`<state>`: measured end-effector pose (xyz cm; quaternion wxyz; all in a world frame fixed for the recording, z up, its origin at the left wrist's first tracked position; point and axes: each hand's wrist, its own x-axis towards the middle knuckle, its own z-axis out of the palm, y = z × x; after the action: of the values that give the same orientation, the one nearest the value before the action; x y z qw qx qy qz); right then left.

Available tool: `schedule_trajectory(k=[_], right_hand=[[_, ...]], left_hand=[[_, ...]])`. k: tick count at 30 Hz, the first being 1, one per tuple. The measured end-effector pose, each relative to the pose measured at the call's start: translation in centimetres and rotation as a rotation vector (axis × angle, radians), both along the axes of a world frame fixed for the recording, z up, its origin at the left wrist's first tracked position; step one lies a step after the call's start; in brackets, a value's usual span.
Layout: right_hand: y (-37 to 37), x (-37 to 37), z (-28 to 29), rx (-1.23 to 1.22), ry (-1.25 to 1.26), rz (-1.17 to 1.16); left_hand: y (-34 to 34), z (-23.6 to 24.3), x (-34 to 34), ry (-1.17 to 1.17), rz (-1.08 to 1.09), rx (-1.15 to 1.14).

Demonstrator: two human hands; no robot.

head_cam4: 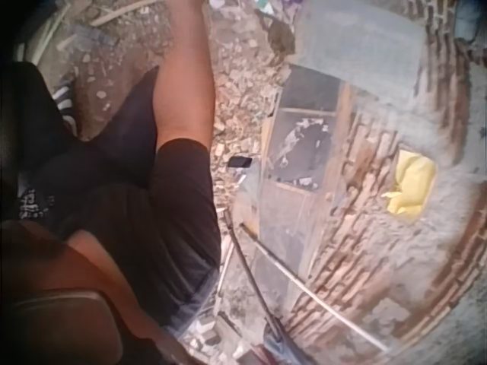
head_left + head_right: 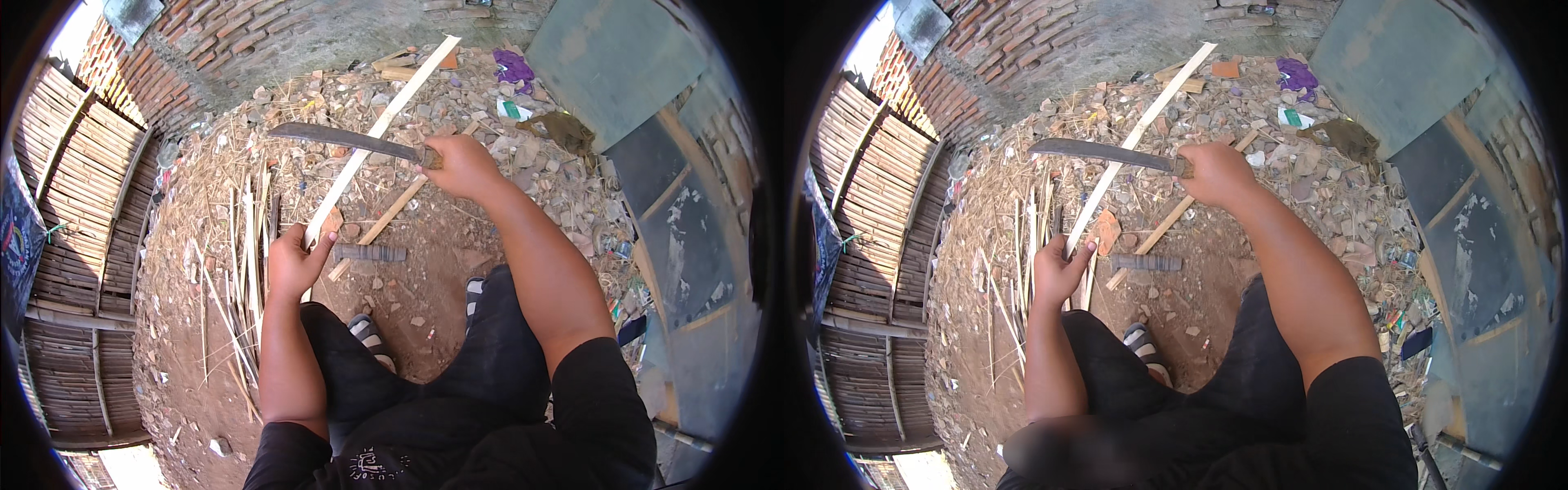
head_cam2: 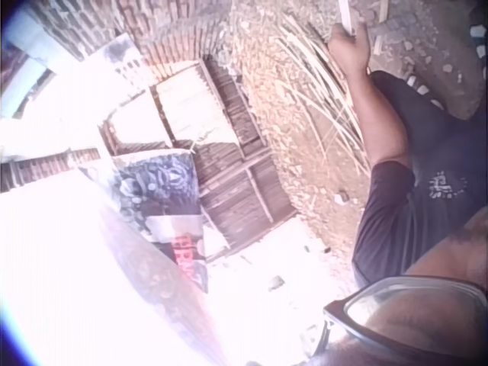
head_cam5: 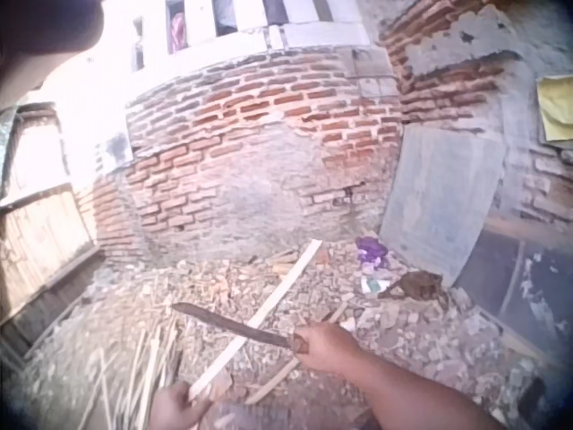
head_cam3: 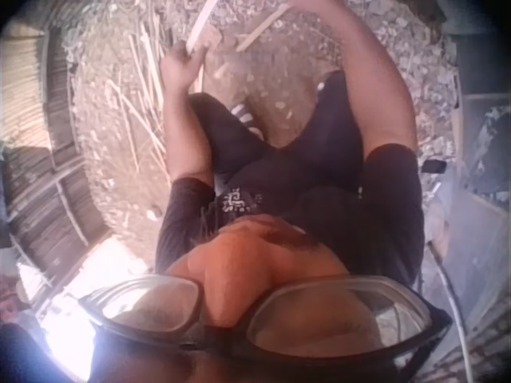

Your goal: The person holds a strip of bamboo and shaves the edges using a large knife by pulling the knife towards them.

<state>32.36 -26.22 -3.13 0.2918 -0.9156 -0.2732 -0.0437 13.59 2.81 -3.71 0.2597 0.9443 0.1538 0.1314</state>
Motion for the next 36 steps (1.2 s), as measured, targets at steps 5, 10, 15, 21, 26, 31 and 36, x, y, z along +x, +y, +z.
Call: schedule_trajectory(k=[5,10,15,21,26,31,36], right_hand=[[2.3,-1.8,0.8,-0.114,-0.090,0.227],[1.1,-0.8,1.3,-0.101,-0.095,0.147],[-2.5,1.7,0.8,0.003,0.017,-0.143],[-0.4,1.3,-0.4,0.023,-0.063,-0.060],[1.5,-0.5,-0.2,-0.079,-0.031,0.131],[2.1,-2.4,2.0,-0.219,-0.070,0.236],[-1.8,1.4,1.5,0.070,-0.025,-0.101]], left_hand=[[0.1,-0.6,-0.2,-0.020,-0.017,0.017],[0.7,-0.8,-0.5,-0.022,-0.028,-0.005],[-0.8,0.2,0.2,-0.034,-0.067,0.059],[0.5,-1.0,0.0,-0.013,-0.003,-0.003],[0.4,-1.0,0.0,-0.010,-0.015,0.015],[0.1,-0.6,-0.4,0.005,-0.032,0.002],[0.8,0.3,-0.3,0.008,-0.007,-0.036]])
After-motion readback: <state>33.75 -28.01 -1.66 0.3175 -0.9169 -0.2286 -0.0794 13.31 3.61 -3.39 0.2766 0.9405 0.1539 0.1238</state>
